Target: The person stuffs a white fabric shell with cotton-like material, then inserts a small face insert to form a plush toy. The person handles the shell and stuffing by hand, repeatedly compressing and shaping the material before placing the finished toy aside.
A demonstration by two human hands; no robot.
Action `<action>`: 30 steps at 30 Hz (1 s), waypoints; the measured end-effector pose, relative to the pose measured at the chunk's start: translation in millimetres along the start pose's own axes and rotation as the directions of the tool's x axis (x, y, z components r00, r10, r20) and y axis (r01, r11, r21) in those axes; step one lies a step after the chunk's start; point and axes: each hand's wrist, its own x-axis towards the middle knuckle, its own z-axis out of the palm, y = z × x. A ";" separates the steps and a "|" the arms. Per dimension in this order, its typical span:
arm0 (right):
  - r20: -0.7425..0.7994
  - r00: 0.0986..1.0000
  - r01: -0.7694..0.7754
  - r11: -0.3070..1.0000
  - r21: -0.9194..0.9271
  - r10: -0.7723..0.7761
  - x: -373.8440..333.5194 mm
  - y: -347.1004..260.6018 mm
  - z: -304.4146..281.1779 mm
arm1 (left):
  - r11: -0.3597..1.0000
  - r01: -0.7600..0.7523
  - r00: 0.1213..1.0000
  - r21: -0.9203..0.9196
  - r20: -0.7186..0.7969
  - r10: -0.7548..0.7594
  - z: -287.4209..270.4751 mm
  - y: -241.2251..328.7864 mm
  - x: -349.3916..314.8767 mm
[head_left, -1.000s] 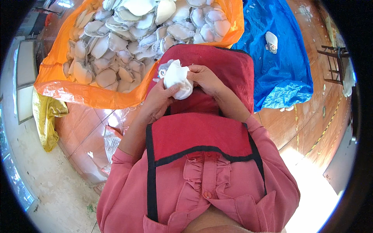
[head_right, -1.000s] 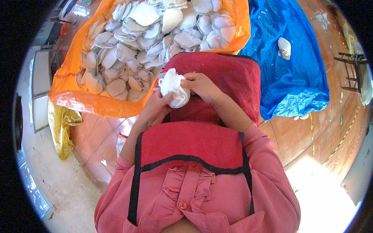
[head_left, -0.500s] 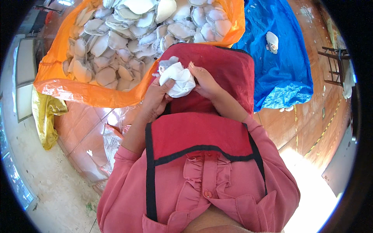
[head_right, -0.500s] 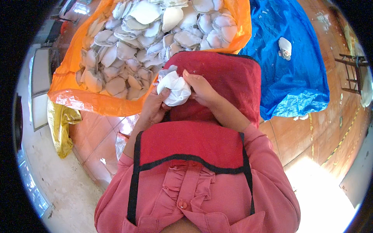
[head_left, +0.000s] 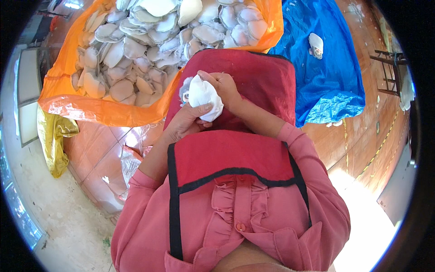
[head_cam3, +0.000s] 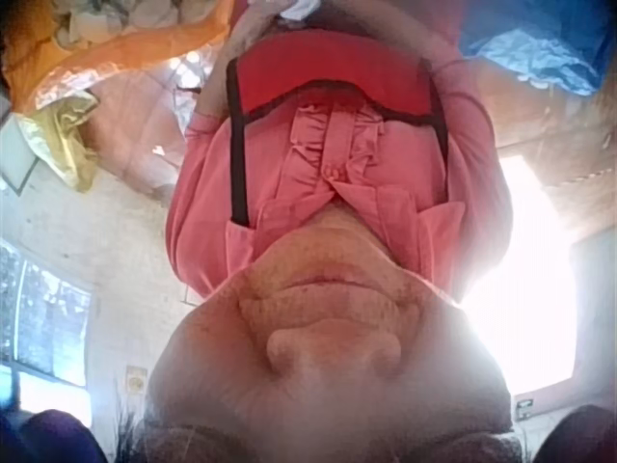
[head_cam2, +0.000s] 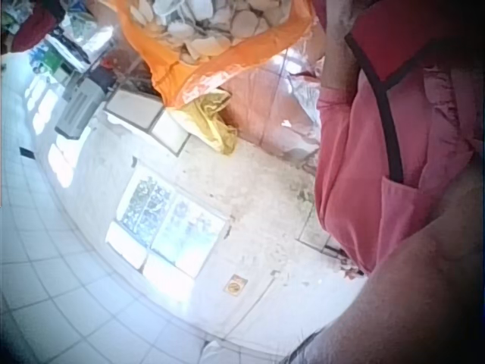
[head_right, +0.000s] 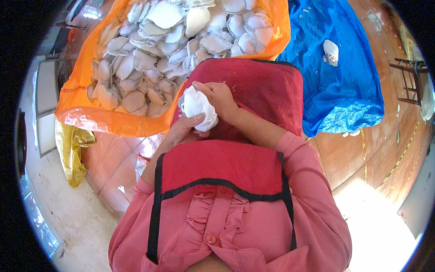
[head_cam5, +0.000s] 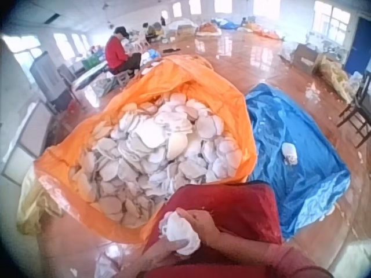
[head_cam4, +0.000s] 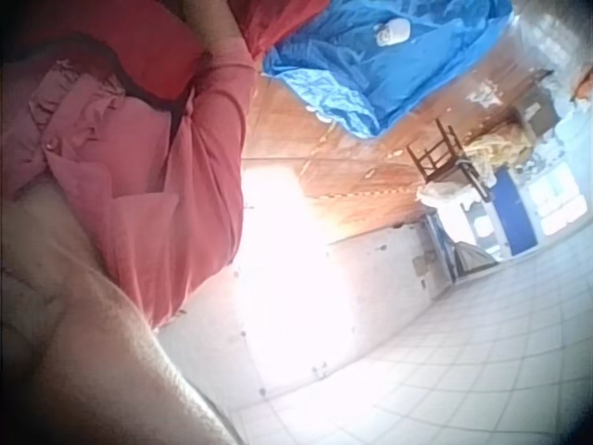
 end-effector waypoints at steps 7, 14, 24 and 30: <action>0.095 0.987 -0.141 0.978 0.155 0.128 3.1 4.8 1.1 | 0.991 0.005 0.996 -0.134 0.094 0.007 -3.9 -1.6 -5.4; -0.017 1.000 -0.005 0.925 0.381 0.012 -5.0 5.0 -11.9 | 0.972 -0.158 0.985 -0.171 -0.096 0.143 -16.9 2.6 7.4; 0.046 0.965 0.261 0.964 -0.055 -0.259 -25.0 18.8 -18.0 | 0.970 -0.226 0.959 -0.090 -0.193 0.206 -19.3 1.9 12.0; 0.050 0.972 0.233 0.970 -0.067 -0.230 -27.3 15.6 -16.4 | 0.968 -0.240 0.929 -0.066 -0.304 0.210 -10.8 3.1 13.2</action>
